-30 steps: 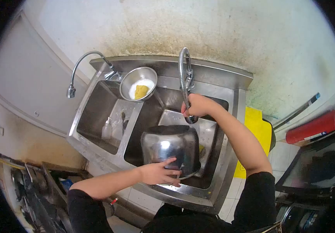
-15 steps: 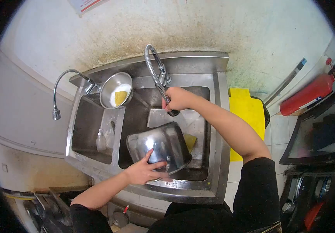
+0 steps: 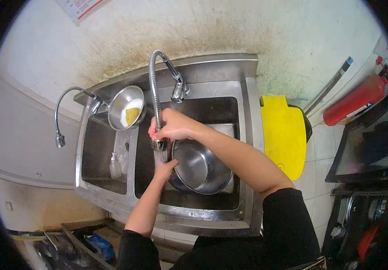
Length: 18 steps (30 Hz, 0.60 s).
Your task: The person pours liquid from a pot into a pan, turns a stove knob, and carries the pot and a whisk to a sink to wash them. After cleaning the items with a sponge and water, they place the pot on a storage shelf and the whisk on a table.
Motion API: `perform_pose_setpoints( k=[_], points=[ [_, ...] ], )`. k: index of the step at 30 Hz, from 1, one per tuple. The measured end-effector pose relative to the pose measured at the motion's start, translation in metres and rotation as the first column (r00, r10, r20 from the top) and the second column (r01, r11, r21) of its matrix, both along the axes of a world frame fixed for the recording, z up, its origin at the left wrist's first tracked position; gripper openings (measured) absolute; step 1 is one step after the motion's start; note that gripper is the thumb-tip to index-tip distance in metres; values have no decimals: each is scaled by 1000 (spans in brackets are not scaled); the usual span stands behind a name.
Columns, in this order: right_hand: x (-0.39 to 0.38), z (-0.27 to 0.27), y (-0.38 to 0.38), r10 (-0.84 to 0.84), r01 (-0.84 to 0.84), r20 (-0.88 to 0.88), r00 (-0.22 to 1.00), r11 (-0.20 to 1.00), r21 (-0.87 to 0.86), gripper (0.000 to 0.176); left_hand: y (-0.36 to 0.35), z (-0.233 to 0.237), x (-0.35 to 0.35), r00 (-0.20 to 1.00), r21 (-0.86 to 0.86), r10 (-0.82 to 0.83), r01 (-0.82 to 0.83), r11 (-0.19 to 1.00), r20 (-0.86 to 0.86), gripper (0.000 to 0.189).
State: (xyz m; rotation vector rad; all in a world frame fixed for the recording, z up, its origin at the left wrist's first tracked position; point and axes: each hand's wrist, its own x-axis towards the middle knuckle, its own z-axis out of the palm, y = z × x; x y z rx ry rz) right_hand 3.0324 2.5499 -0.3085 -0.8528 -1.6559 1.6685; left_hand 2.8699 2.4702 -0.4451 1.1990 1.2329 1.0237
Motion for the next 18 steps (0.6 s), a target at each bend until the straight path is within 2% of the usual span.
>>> perform_pose_setpoints(
  k=[2, 3, 4, 5, 6, 7, 8, 9, 10, 11, 13, 14, 15, 17, 18],
  points=[
    [-11, -20, 9, -129, 110, 88, 988, 974, 197, 11, -1, 15, -1, 999, -76, 10, -7, 997, 45, 57],
    [-9, -19, 6, -130, 111, 87, 988, 975, 194, 11, 0, 21, -4, 996, -140, 26, -13, 990, 91, 51],
    [-8, -17, 2, -92, 82, 50, 995, 982, 170, 10, 1, 17, -12, 998, -196, 55, -54, 979, -1, 66],
    [-6, -16, 0, -52, 50, 10, 999, 988, 148, 10, 1, 17, -14, 998, -196, 56, -56, 979, -5, 66],
    [5, -3, -6, 29, -29, 14, 999, 998, -50, 9, 0, 20, -13, 984, -102, 89, -74, 992, 153, 76],
    [16, 9, -8, 78, -72, 56, 995, 993, -92, 10, -2, 30, -10, 945, -11, 106, -108, 994, 310, 86],
    [22, 6, -4, 75, -71, 93, 993, 996, -47, 10, 1, 42, -8, 953, 142, -1, -44, 989, 302, 97],
    [24, 2, -2, 70, -70, 131, 989, 998, -4, 10, -4, 59, -3, 960, 123, 30, -66, 990, 277, 97],
    [18, -10, 1, -22, 4, 128, 991, 991, 136, 10, -4, 58, -5, 955, 128, 41, -82, 988, 295, 97],
    [15, -18, 0, -20, 3, 129, 991, 991, 134, 10, -3, 57, -6, 948, 136, 48, -95, 986, 314, 97],
    [9, -12, -9, 2, -2, 8, 1000, 1000, 17, 11, -8, 64, -3, 934, 123, 83, -133, 984, 346, 98],
    [15, -9, -11, 84, -88, -49, 995, 991, -97, 13, -11, 67, -4, 919, 106, 119, -170, 980, 376, 98],
    [26, 0, -14, 89, -94, -50, 995, 991, -99, 13, -13, 67, -7, 918, 104, 124, -175, 979, 376, 98],
    [50, 14, -11, 205, -184, 99, 974, 965, -186, 15, -18, 68, -17, 915, 141, 165, -230, 963, 368, 100],
    [62, 15, -7, 206, -176, 227, 952, 973, -147, 15, -19, 65, -25, 905, 119, 201, -262, 958, 376, 101]
  ],
)
